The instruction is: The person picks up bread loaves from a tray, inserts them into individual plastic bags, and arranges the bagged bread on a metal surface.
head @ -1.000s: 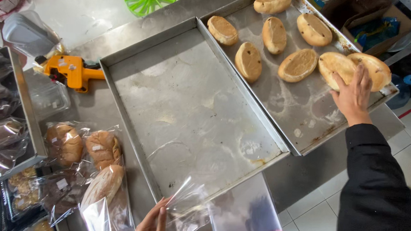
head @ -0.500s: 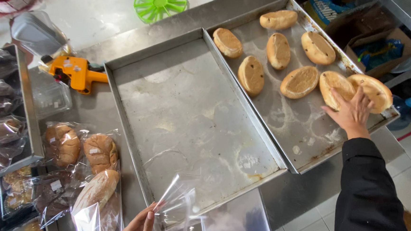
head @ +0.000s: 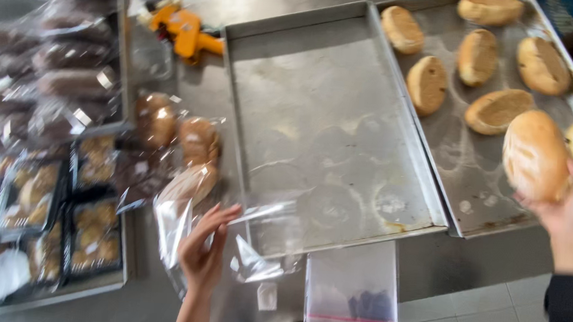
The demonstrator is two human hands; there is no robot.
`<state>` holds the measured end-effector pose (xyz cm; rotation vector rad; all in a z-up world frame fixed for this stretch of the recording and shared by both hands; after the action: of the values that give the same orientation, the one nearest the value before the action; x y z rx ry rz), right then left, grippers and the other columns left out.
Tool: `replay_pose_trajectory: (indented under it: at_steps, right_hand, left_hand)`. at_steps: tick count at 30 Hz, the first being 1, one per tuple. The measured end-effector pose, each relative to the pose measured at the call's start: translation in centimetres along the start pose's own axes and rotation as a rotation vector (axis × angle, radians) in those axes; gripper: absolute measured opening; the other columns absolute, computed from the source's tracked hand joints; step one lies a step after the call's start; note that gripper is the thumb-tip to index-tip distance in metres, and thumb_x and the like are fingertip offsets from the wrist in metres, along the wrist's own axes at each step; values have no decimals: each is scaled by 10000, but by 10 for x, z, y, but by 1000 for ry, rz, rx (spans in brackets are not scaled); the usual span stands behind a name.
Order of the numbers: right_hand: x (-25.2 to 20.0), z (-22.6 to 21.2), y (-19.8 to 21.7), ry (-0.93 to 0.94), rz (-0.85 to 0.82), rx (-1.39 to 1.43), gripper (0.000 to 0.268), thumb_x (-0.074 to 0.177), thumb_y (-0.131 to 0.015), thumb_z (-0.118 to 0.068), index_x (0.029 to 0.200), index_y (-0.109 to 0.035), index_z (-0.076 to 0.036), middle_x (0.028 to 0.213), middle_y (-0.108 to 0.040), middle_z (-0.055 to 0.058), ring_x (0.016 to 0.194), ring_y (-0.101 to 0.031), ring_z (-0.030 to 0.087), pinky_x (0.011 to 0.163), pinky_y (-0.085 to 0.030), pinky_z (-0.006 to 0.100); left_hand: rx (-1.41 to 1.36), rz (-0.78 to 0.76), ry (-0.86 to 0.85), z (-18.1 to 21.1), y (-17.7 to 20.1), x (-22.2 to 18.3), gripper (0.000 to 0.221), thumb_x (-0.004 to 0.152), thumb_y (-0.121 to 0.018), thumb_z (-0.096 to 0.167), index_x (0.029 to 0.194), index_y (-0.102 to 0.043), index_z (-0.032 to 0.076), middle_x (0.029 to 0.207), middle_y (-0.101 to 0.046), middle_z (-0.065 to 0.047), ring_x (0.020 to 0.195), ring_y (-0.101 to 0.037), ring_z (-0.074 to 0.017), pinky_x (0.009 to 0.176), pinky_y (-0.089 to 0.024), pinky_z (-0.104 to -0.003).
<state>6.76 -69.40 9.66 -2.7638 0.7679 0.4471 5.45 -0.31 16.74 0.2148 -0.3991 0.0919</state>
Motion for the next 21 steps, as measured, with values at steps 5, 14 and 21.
replay_pose_trajectory:
  at_steps: [5,14,21]
  right_hand:
    - [-176,73,-140,-260,-287,341,764,942,-527,-549,1543,-475,-80,1463,-537,191,1273,-598,366,939,-484,635]
    - [-291,117,-242,-557,-723,700,500,1009,-538,-368,1293,-607,37,1304,-637,253,1160,-634,477,944,-465,745]
    - [-326,134,-246,-542,-731,730,494,1055,-512,-366,1312,-596,47,1327,-607,285,1154,-604,523,944,-449,768]
  left_hand:
    - [-28,-74,-104,1,5,17,166,1000,-620,15,1081,-758,57,1165,-779,-78,1170,-737,-229,1194,-444,-497]
    - [-174,-302,-73,-31,16,-8,156,1016,-643,106,1085,-782,98,1183,-779,-41,1170,-739,-207,1198,-417,-524]
    - [-110,-360,-45,-23,25,-13,175,1013,-627,99,1111,-771,88,1186,-780,-32,1112,-755,-192,1205,-372,-527]
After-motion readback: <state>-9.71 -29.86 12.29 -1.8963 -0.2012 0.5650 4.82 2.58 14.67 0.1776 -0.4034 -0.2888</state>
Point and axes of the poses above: each hand's wrist, its own x-axis towards the middle knuckle, its own y-axis out of the back of the hand, z = x × y, the point moved 4 cm from there along x, towards the middle knuckle
